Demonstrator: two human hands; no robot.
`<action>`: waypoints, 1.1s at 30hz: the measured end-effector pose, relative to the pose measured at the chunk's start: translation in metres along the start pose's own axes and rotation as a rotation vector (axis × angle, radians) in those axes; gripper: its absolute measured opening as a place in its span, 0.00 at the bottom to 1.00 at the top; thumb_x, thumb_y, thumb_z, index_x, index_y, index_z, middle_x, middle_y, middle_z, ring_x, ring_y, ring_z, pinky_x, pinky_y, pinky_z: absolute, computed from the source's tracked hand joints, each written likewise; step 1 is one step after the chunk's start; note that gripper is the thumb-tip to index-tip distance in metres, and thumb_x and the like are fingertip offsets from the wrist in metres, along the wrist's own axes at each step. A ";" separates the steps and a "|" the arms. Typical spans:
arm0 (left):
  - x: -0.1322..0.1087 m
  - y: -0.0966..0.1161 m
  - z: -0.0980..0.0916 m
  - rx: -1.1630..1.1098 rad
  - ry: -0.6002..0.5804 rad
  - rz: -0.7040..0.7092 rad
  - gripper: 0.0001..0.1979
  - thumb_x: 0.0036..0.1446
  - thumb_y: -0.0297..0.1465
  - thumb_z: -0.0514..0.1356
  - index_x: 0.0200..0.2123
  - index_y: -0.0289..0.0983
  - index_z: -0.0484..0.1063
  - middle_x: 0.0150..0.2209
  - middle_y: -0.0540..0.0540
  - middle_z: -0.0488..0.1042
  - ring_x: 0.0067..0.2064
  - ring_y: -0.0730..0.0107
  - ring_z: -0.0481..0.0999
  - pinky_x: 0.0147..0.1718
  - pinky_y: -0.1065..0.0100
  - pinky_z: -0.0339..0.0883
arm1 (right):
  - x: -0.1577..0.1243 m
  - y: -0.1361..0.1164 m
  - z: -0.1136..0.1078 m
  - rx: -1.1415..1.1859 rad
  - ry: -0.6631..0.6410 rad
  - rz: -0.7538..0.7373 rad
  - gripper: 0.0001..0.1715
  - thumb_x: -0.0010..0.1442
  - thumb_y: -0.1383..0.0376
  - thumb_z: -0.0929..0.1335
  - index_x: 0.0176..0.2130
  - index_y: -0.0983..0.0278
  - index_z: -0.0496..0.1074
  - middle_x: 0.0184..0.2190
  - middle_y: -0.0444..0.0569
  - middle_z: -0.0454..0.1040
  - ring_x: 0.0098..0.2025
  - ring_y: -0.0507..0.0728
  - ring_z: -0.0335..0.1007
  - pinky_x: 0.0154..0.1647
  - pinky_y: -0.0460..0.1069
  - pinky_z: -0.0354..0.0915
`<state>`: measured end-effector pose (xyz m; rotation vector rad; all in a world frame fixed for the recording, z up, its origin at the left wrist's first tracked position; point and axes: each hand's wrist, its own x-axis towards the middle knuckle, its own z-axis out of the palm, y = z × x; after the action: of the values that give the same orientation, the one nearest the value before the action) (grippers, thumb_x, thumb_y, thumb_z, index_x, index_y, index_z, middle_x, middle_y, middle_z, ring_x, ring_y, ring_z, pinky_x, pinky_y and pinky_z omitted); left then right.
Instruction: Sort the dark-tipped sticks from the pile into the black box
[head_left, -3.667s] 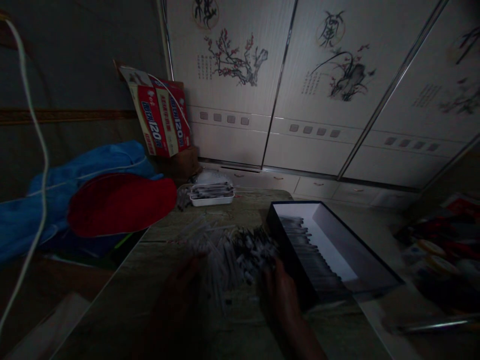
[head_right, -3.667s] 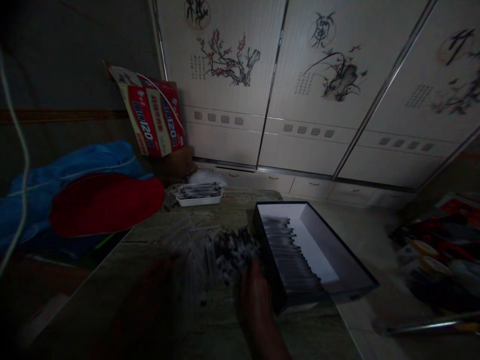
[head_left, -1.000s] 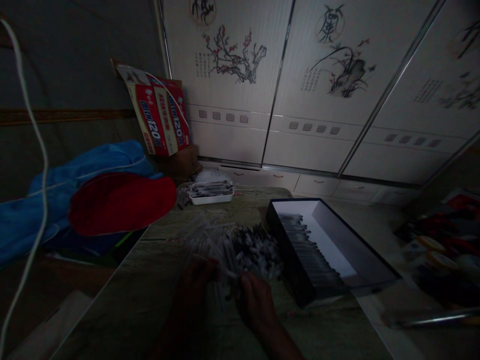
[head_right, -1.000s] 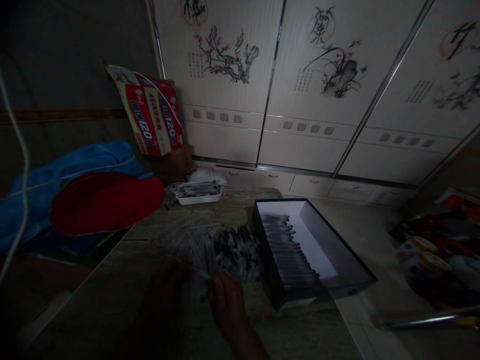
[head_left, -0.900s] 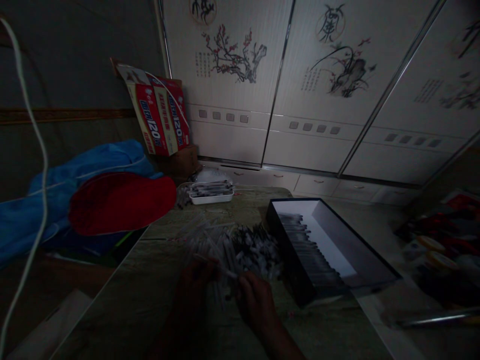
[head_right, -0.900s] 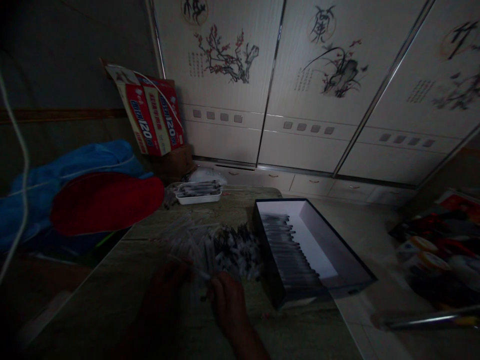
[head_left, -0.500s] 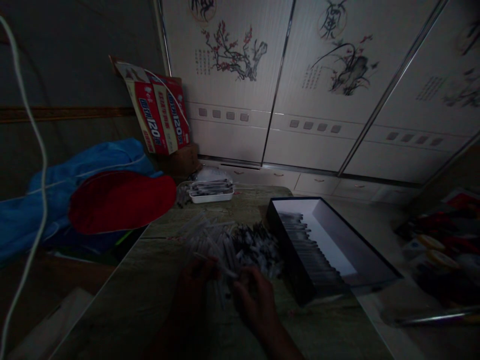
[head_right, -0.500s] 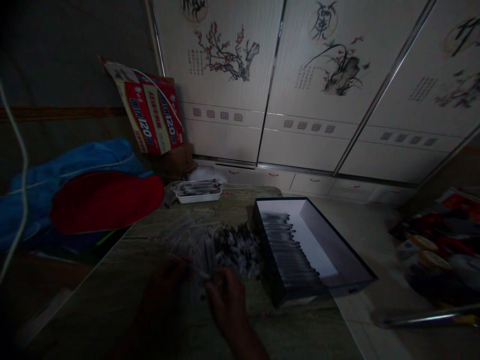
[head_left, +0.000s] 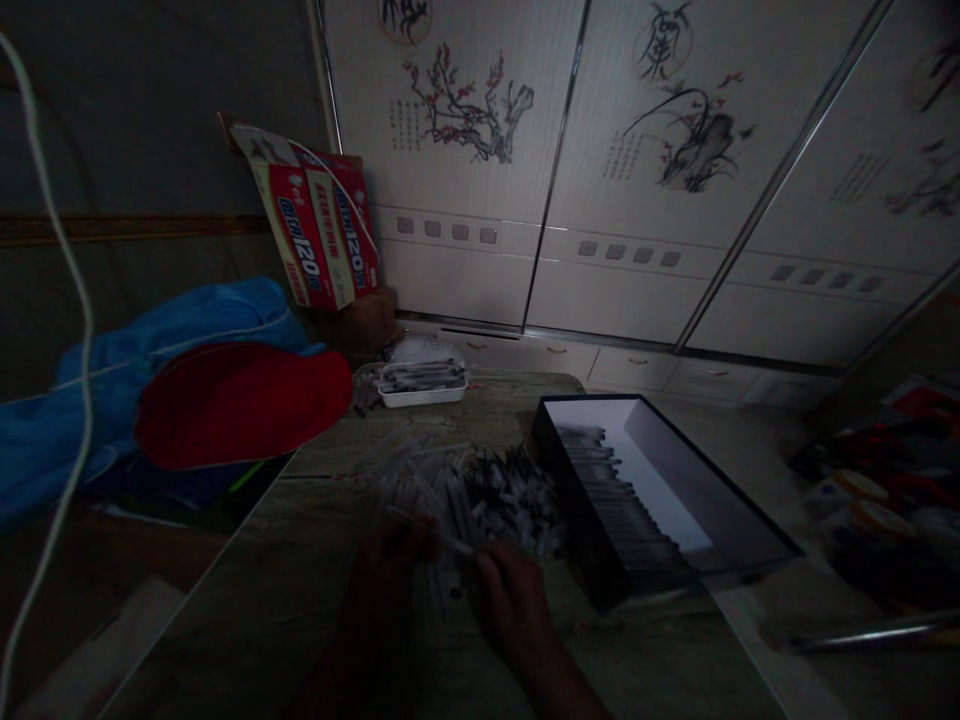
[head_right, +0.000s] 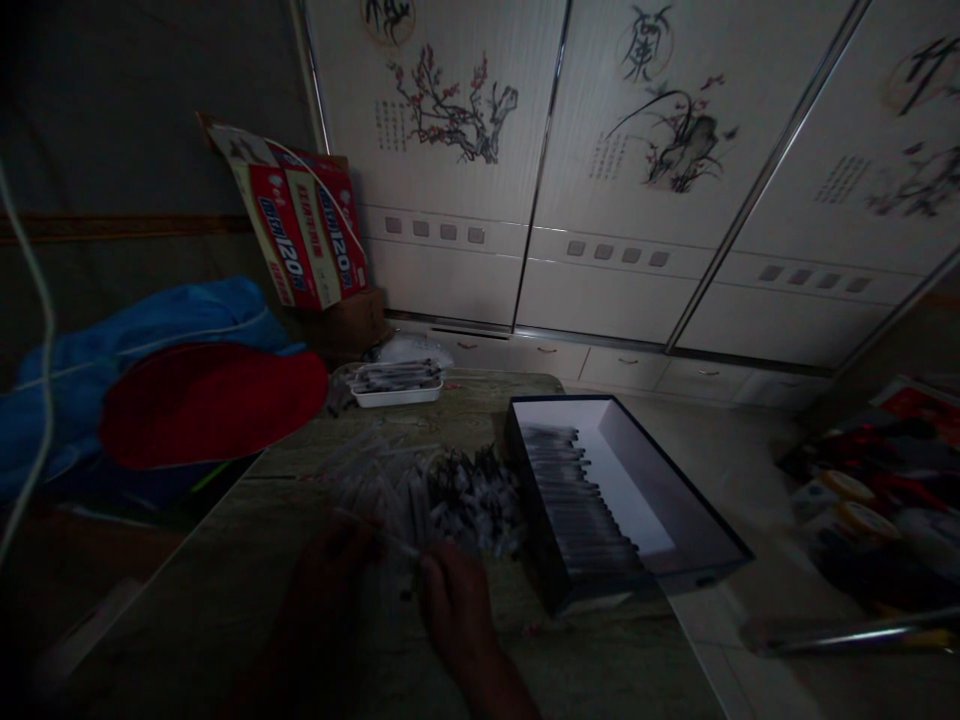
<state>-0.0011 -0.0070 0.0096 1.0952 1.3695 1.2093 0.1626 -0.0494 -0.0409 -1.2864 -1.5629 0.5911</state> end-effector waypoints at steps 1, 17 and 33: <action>0.000 0.000 0.000 0.009 0.000 0.010 0.21 0.41 0.48 0.64 0.28 0.35 0.77 0.23 0.48 0.77 0.29 0.63 0.76 0.33 0.65 0.70 | 0.000 0.001 0.001 -0.006 -0.013 -0.010 0.22 0.67 0.59 0.57 0.27 0.63 0.69 0.20 0.43 0.68 0.22 0.51 0.63 0.24 0.44 0.57; 0.004 -0.009 -0.002 0.051 -0.004 0.004 0.22 0.43 0.49 0.63 0.30 0.35 0.77 0.26 0.47 0.79 0.32 0.61 0.77 0.36 0.64 0.69 | -0.002 0.003 0.002 -0.002 0.015 0.013 0.16 0.65 0.58 0.60 0.32 0.63 0.69 0.22 0.43 0.69 0.24 0.52 0.65 0.24 0.44 0.58; 0.002 -0.003 -0.001 0.052 0.005 0.005 0.21 0.42 0.48 0.63 0.30 0.35 0.78 0.25 0.47 0.79 0.31 0.61 0.77 0.35 0.64 0.70 | 0.000 0.001 0.001 0.019 -0.012 -0.010 0.17 0.66 0.60 0.59 0.36 0.64 0.73 0.24 0.46 0.74 0.26 0.52 0.69 0.26 0.44 0.61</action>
<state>-0.0023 -0.0055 0.0061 1.1328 1.4098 1.1867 0.1622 -0.0494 -0.0420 -1.2625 -1.5687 0.6072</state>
